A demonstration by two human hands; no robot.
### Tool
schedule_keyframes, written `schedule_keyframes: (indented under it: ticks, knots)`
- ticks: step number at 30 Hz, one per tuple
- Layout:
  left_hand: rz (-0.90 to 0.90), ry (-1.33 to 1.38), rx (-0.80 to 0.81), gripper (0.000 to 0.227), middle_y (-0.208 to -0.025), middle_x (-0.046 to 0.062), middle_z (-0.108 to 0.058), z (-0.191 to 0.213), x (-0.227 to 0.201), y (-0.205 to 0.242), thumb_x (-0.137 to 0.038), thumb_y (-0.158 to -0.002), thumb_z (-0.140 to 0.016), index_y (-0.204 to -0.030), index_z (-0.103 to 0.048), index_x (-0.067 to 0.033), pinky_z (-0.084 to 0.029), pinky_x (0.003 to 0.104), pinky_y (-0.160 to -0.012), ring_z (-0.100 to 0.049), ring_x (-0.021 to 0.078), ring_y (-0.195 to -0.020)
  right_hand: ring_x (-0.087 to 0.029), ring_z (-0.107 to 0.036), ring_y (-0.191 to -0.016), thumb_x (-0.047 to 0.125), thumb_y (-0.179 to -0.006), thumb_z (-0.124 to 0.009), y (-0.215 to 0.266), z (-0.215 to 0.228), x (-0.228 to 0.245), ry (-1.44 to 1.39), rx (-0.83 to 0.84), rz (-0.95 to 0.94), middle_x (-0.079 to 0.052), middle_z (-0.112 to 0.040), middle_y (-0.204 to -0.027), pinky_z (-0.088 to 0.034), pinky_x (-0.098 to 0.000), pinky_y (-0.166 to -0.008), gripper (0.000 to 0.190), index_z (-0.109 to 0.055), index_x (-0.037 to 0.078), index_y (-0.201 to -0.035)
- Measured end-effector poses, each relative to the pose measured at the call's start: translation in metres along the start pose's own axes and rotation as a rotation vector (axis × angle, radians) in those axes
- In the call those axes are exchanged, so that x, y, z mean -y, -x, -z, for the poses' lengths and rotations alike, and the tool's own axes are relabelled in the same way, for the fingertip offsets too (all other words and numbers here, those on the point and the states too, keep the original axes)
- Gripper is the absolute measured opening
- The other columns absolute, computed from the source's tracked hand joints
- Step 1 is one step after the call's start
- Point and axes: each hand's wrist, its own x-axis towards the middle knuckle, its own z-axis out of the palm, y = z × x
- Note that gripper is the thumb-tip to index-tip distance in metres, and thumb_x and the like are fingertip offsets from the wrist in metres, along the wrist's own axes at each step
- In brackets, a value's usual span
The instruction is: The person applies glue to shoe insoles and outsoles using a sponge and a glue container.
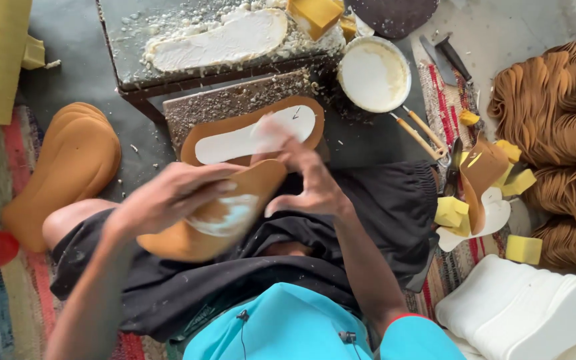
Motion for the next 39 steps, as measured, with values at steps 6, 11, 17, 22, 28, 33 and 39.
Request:
schedule_keyframes:
  ticks: [6, 11, 17, 22, 28, 33, 39]
  knots:
    - [-0.118, -0.089, 0.083, 0.06, -0.123, 0.017, -0.064, -0.023, 0.142, 0.026, -0.025, -0.09, -0.077, -0.137, -0.052, 0.0027, -0.047, 0.033, -0.094, -0.061, 0.0242, -0.11, -0.007, -0.068, -0.087, 0.018, -0.089, -0.079, 0.079, -0.017, -0.052, -0.333, -0.178, -0.754, -0.002, -0.077, -0.094, -0.057, -0.0262, -0.08, 0.028, -0.076, -0.001, -0.109]
    - [-0.05, 0.132, -0.145, 0.055, -0.108, 0.014, -0.069, -0.025, 0.126, 0.039, -0.014, -0.082, -0.084, -0.13, -0.062, 0.0021, -0.052, 0.032, -0.086, -0.064, 0.0205, -0.099, -0.006, -0.066, -0.082, 0.02, -0.089, -0.081, 0.066, 0.026, -0.056, -0.07, -0.387, -0.78, -0.002, -0.076, -0.092, -0.056, -0.0251, -0.074, 0.028, -0.077, 0.0, -0.107]
    - [0.02, 0.449, -0.605, 0.033, -0.107, 0.006, -0.071, -0.007, 0.082, -0.009, -0.003, -0.097, -0.073, -0.128, -0.062, 0.001, -0.051, 0.024, -0.067, -0.064, 0.0081, -0.086, -0.006, -0.061, -0.071, 0.021, -0.086, -0.087, 0.01, 0.067, -0.11, -0.098, -0.469, -0.719, -0.002, -0.073, -0.082, -0.05, -0.0229, -0.066, 0.028, -0.076, -0.003, -0.097]
    - [0.071, 0.467, -0.655, 0.031, -0.1, 0.007, -0.072, -0.006, 0.1, -0.017, -0.002, -0.096, -0.072, -0.126, -0.064, 0.0037, -0.054, 0.021, -0.061, -0.067, 0.0069, -0.08, -0.005, -0.064, -0.071, 0.015, -0.08, -0.089, 0.016, 0.063, -0.119, -0.29, -0.389, -0.766, -0.002, -0.075, -0.085, -0.051, -0.0207, -0.065, 0.026, -0.077, -0.001, -0.096]
    - [0.125, 0.401, -0.726, 0.032, -0.09, 0.009, -0.071, -0.021, 0.13, -0.019, -0.003, -0.094, -0.074, -0.122, -0.063, 0.0066, -0.055, 0.023, -0.052, -0.067, 0.009, -0.069, -0.008, -0.058, -0.063, 0.013, -0.081, -0.089, 0.036, 0.045, -0.152, -0.079, -0.404, -0.866, -0.006, -0.071, -0.079, -0.044, -0.0248, -0.056, 0.025, -0.075, -0.003, -0.095]
    - [0.145, 0.335, -0.778, 0.03, -0.091, 0.006, -0.071, -0.022, 0.15, -0.013, -0.008, -0.094, -0.079, -0.116, -0.067, 0.0068, -0.054, 0.023, -0.057, -0.065, 0.0081, -0.07, -0.005, -0.07, -0.071, 0.016, -0.08, -0.091, 0.052, 0.034, -0.169, 0.024, -0.533, -0.725, -0.003, -0.075, -0.085, -0.057, -0.0212, -0.063, 0.035, -0.068, -0.001, -0.099]
    - [0.135, 0.173, -0.938, 0.02, -0.089, 0.005, -0.067, -0.017, 0.209, 0.014, -0.017, -0.113, -0.063, -0.114, -0.065, 0.0025, -0.05, 0.025, -0.061, -0.063, 0.0103, -0.069, -0.006, -0.057, -0.058, 0.015, -0.086, -0.084, 0.106, 0.042, -0.137, -0.175, -0.868, -0.78, 0.0, -0.066, -0.076, -0.044, -0.0209, -0.052, 0.027, -0.064, 0.004, -0.098]
